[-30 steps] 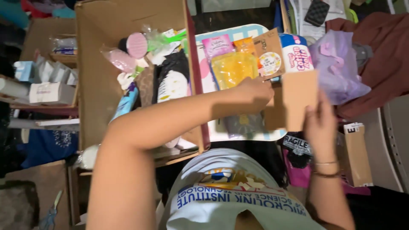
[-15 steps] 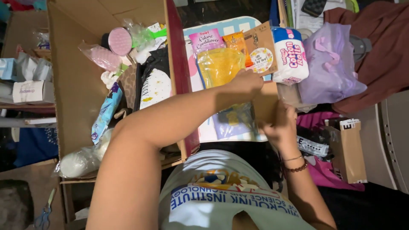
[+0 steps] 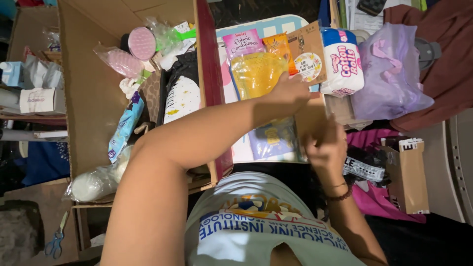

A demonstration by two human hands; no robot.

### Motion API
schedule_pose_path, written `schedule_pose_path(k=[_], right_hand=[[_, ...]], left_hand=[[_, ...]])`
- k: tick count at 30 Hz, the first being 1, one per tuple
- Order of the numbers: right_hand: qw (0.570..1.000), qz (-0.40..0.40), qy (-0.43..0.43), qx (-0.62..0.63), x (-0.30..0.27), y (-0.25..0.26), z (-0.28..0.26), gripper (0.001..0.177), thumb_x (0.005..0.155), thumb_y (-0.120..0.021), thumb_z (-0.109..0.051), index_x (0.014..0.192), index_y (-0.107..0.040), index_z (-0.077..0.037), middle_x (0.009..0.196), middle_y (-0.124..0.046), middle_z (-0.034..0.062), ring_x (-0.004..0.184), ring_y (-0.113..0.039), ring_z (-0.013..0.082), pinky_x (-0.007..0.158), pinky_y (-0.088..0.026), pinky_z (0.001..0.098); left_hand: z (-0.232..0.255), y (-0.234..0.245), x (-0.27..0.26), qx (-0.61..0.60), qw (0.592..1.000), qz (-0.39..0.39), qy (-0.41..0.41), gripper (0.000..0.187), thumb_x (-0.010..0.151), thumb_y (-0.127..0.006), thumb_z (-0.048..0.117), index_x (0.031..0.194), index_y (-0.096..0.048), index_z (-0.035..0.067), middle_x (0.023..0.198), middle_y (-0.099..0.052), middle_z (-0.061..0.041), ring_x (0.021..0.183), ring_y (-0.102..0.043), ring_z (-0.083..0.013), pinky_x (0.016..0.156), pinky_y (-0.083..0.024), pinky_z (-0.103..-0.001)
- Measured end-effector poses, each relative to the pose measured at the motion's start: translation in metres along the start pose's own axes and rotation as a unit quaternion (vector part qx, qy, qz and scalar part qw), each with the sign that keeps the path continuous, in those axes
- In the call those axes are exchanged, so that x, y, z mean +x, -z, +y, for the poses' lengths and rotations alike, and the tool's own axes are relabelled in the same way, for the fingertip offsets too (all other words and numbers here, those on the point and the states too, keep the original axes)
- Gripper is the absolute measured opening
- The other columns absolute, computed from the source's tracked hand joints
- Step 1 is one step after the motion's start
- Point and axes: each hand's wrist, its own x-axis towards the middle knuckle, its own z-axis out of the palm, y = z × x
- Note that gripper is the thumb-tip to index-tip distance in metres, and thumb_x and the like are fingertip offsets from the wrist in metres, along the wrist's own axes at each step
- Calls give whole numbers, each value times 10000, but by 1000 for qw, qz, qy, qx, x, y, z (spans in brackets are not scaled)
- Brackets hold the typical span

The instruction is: The person sorts through a cardboard box filled with assorted items, picking up and placing down objects such as bottles, packets, a yellow mesh bag, and small cardboard pieces. Items are moved between the box and a nearby tray.

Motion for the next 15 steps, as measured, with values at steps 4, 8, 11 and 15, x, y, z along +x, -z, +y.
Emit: schedule_pose_path(k=[4,8,11,15], right_hand=[[998,15,54,-36,-3,-14,-4,772,849,-790,-308,1446,-517,96,1438,-500,321,1214,-561,477,993,-516,483],[992,25,87,-91,12,-3,-25,941,705,-858,-447,1394,-520,98,1404,-501,308,1224,-548,474,993,-451,551],[995,9,75,-66,12,-13,-16,940,732,-845,-446,1408,-512,115,1440,-497,317,1256,-527,469,1018,-413,554],[998,-20,47,-34,13,-5,-22,972,768,-840,-483,1496,-478,50,1518,-439,280,1320,-489,469,1068,-419,602]], left_hand=[[-3,-15,3,97,994,18,-55,307,845,-589,89,1084,-766,164,935,-715,-68,1000,-600,-309,913,-323,-610],[4,-6,1,84,996,0,-17,248,839,-593,103,998,-778,146,948,-702,-69,1011,-604,-286,937,-304,-599],[1,-8,-3,133,990,-47,18,219,875,-607,139,1009,-780,135,1017,-704,-57,1111,-586,-271,989,-310,-552],[0,-12,-3,159,987,15,-13,249,821,-631,142,1027,-771,144,1143,-671,-86,1140,-572,-290,941,-314,-553]])
